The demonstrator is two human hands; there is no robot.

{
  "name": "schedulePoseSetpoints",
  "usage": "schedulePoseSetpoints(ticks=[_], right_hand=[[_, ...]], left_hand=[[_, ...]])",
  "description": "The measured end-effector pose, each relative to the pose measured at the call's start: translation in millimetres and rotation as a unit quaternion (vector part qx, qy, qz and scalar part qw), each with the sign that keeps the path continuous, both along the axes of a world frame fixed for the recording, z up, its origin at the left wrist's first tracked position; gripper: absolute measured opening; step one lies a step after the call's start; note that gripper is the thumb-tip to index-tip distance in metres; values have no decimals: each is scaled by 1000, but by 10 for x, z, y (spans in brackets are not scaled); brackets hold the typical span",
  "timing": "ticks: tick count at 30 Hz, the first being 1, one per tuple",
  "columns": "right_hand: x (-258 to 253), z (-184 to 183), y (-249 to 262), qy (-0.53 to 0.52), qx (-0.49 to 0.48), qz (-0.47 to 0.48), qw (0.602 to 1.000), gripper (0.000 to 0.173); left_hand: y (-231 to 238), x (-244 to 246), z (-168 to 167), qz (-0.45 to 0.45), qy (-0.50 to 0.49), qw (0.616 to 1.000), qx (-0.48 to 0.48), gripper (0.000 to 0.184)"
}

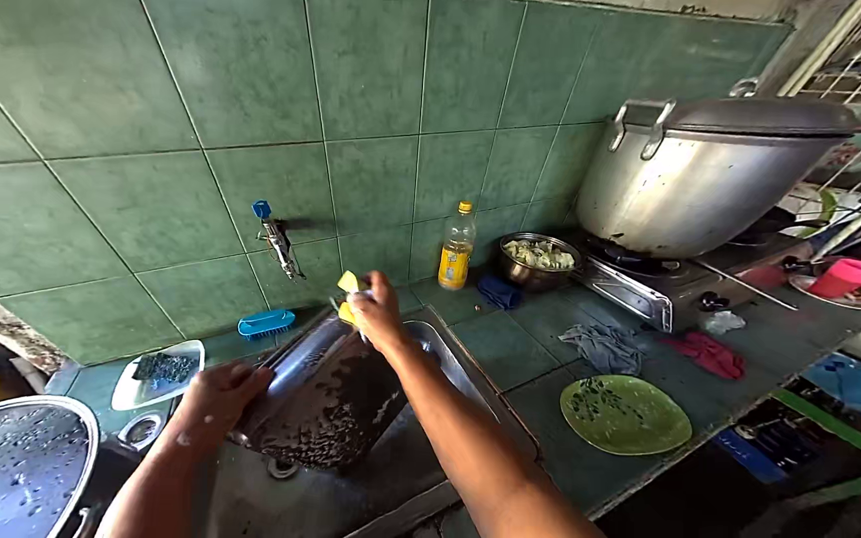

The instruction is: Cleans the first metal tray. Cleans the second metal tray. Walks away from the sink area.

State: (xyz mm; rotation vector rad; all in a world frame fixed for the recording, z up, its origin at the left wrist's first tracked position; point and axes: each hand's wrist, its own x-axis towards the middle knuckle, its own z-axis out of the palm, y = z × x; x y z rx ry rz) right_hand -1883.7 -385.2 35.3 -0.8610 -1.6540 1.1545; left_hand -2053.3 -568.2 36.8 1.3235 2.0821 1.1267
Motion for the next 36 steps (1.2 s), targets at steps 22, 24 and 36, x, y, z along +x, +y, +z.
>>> schedulePoseSetpoints(ticks=[22,24,36], right_hand=[[86,-238,128,-34,-22,5,999,39],[-122,209,-279,-84,96,36,991,41],[-41,-446,314,-80,-78,-1,994,40]], left_hand=[[-37,216,-287,40,63,997,-6,32],[225,504,-26,98,46,991,83,34],[38,341,-414,187,-187,906,331,27]])
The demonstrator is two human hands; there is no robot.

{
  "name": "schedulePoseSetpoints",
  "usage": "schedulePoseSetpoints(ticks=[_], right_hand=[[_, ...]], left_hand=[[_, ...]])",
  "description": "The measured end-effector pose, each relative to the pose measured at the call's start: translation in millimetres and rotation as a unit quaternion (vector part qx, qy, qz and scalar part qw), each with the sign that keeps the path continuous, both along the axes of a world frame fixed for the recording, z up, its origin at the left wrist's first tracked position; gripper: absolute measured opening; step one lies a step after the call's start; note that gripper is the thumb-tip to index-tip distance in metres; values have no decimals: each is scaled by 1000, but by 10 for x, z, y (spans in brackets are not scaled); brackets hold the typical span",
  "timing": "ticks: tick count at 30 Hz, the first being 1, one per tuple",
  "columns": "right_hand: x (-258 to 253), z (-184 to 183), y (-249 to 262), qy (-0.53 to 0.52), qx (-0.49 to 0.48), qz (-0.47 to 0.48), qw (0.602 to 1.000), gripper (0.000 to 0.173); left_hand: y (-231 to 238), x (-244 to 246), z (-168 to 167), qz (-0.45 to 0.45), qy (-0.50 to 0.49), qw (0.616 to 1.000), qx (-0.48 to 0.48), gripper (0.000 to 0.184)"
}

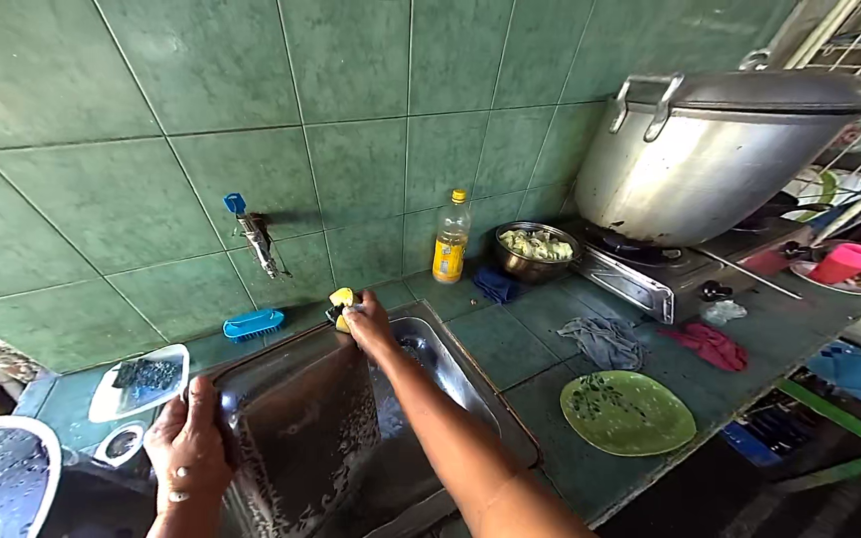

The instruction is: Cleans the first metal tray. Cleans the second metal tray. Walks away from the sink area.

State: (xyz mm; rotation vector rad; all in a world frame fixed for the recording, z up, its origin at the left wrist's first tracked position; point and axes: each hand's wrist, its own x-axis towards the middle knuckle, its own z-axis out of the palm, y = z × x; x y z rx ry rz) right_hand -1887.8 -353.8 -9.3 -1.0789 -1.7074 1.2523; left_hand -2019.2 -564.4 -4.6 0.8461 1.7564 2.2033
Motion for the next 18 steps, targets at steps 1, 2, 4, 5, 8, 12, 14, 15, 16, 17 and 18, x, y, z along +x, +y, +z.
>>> schedulePoseSetpoints(ticks=[1,2,4,5,8,12,14,15,16,17,18], right_hand=[[-44,129,-5,-2,42,16,999,40],[-95,273,2,-11,95,40,995,40],[-241,531,-52,-12,191,90,977,42],[-344,615,-156,-6,229,114,967,45],[-646,554,-779,34,289,174,941,50],[-514,-510,-1425,89,341,226,908,34],[-204,-1004,-1477,65,298,234,923,32],[-18,-1227,-1401,16,277,235,932,33],[157,-1394,-1240,-59,259,229,936,34],[283,-1524,-999,-146,241,214,935,36],[340,-1603,-727,-221,203,184,936,39]], left_hand=[[-88,-79,-39,-52,-1,998,-19,26],[-183,-153,-46,-114,6,992,-60,24],[-290,-202,54,-218,51,956,-189,18],[-290,-140,129,-239,48,944,-224,17],[-159,159,222,-135,-44,964,-225,16],[-285,121,-379,-25,-159,955,-249,27],[-443,45,-740,-7,-206,929,-306,40],[-488,48,-900,13,-222,916,-335,42],[-512,53,-1047,38,-232,905,-355,41],[-517,55,-1153,57,-234,898,-367,41],[-506,49,-1217,73,-228,896,-374,42]])
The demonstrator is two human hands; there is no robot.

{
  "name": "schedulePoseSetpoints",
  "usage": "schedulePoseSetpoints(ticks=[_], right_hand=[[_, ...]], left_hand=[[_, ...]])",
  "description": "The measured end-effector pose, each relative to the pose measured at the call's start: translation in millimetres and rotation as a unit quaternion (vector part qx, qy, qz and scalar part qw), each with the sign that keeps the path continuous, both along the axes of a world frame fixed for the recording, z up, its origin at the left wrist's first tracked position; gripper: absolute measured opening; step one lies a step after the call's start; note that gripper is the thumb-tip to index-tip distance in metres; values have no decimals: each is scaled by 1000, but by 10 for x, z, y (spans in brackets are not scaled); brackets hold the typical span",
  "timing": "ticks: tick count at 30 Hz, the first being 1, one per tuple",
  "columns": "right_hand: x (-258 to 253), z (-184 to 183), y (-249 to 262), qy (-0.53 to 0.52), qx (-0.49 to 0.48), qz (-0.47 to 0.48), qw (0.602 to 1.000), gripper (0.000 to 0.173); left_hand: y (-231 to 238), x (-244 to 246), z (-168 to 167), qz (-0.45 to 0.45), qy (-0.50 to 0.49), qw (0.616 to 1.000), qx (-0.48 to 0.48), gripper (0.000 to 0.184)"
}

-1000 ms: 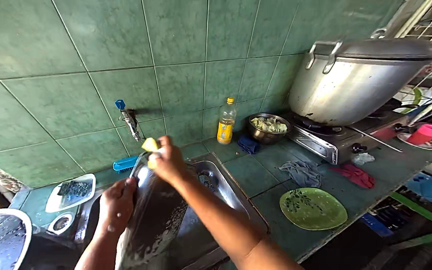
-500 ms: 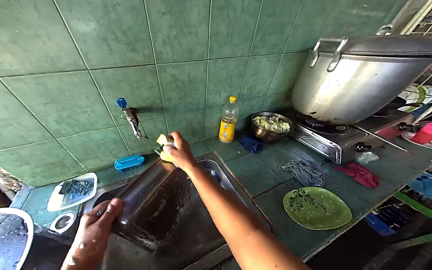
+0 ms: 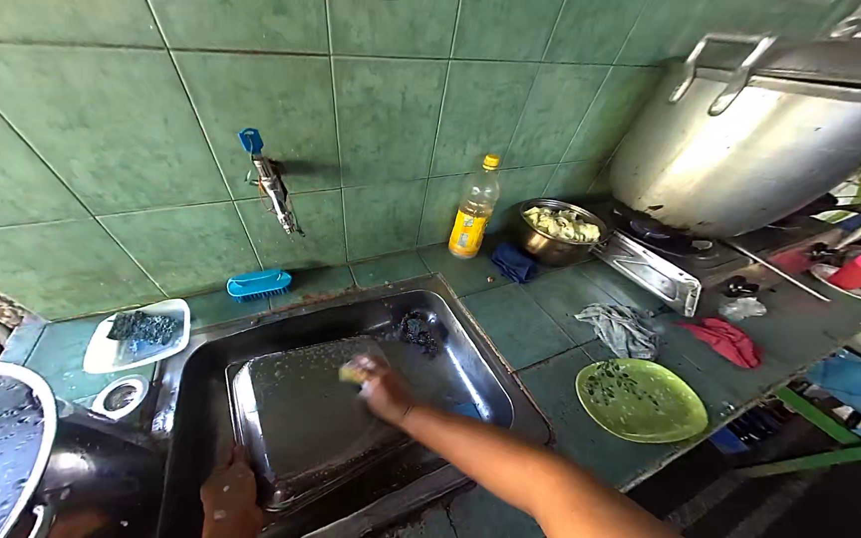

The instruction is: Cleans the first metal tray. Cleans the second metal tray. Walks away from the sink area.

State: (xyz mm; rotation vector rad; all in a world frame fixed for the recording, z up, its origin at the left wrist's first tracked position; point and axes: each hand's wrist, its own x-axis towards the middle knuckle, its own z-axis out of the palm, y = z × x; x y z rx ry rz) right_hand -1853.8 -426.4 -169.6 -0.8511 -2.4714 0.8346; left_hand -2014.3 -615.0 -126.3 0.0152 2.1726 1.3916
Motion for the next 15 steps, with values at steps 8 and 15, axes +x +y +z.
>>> schedulePoseSetpoints(ticks=[8,15], right_hand=[[-1563,151,-177,-13,51,-11,999,33],[-1555,356,-569,-19,17,140,990,29]], left_hand=[[107,49,-300,-1,103,992,-69,35],[85,94,-319,-22,120,991,-57,32]])
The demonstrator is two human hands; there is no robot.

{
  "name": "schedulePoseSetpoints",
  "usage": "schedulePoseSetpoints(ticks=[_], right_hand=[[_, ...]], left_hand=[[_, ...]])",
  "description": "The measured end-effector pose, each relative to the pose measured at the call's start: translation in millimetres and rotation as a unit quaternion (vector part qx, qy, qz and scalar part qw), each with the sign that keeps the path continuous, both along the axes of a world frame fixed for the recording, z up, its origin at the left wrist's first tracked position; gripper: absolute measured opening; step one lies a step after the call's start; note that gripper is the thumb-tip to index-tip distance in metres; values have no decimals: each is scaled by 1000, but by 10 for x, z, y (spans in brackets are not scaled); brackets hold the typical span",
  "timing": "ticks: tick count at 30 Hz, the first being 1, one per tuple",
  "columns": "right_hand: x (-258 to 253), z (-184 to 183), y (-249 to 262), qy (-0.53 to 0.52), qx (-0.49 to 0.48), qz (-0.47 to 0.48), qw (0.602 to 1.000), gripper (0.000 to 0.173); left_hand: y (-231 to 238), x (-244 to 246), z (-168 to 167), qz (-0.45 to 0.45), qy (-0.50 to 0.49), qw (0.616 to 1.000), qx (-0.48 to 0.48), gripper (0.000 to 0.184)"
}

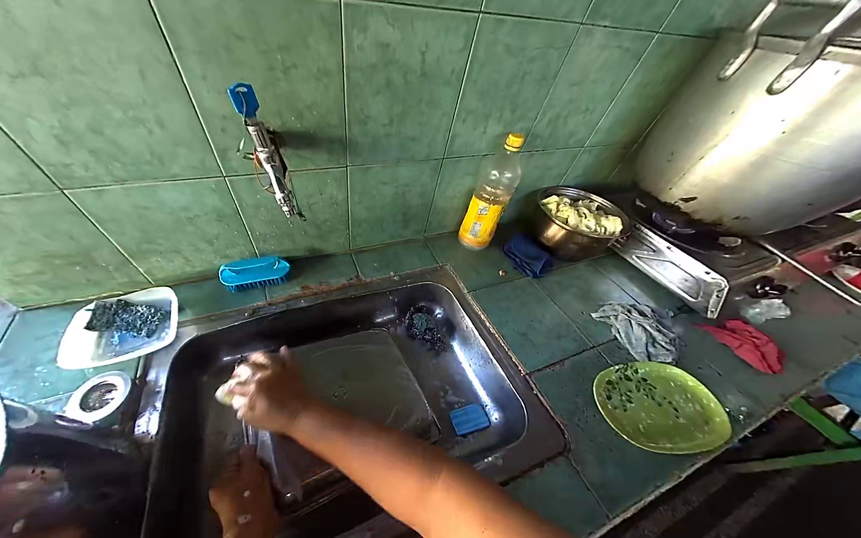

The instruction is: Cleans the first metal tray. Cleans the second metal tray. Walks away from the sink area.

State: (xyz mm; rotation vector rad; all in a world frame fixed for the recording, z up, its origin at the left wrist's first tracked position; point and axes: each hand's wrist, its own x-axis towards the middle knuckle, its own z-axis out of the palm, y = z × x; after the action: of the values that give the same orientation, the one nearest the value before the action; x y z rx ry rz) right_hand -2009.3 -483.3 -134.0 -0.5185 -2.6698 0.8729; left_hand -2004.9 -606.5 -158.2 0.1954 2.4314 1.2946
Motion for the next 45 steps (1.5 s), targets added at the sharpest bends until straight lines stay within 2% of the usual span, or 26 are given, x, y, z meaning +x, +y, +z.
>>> schedulePoseSetpoints(ticks=[3,6,8,10,12,16,18,19,21,24,27,29,31,34,37,40,42,45], right_hand=[[125,-56,605,-52,-23,-185,981,30],[706,-266,1111,-102,-56,-297,948,37],[1081,-345,1214,-119,-102,-362,919,41],[1327,-338,994,-148,-112,-393,901,46],[1450,-268,530,-157,-83,-346,921,59],[1325,-56,-402,-159,-79,-125,976,68],[1374,76,-462,-195,-90,-21,976,76],[1470,64,-409,-202,-77,-1,976,80],[1746,-4,-158,-226,-49,-10,973,83],[2189,-49,322,-257,-56,-95,960,82],[2498,-17,712,-290,-53,-158,943,72],[2612,61,909,-368,-46,-142,918,60],[2521,267,1119,-391,-36,-122,912,53],[1916,892,1506,-249,42,-159,955,28],[1049,1856,1612,-100,97,-179,974,41],[290,2632,1513,-7,140,-200,970,49],[-74,2928,1433,7,170,-222,960,51],[-309,3136,1397,-17,187,-267,945,36]], left_hand=[[64,-9,8,17,-16,999,-46,37],[-12,-95,19,54,-40,996,-56,38],[18,-113,2,55,-38,996,-62,38],[30,-139,-49,52,-45,994,-81,40],[31,-142,-76,48,-59,992,-97,42],[8,-144,-129,26,-61,992,-109,44],[-3,-174,-153,27,-66,993,-99,44],[-21,-177,-170,29,-71,993,-89,44],[-21,-167,-182,41,-82,994,-55,43],[0,-169,-165,49,-108,993,-23,47],[-38,-192,-117,58,-136,989,8,50],[-139,-223,-64,64,-143,987,20,53],[-233,-262,28,64,-136,988,40,55],[-203,-323,111,83,-117,985,97,56],[-23,-313,242,96,-94,977,164,58],[229,-238,394,120,-94,961,231,56],[374,-213,530,132,-105,951,258,54],[537,-199,746,130,-115,935,310,51]])
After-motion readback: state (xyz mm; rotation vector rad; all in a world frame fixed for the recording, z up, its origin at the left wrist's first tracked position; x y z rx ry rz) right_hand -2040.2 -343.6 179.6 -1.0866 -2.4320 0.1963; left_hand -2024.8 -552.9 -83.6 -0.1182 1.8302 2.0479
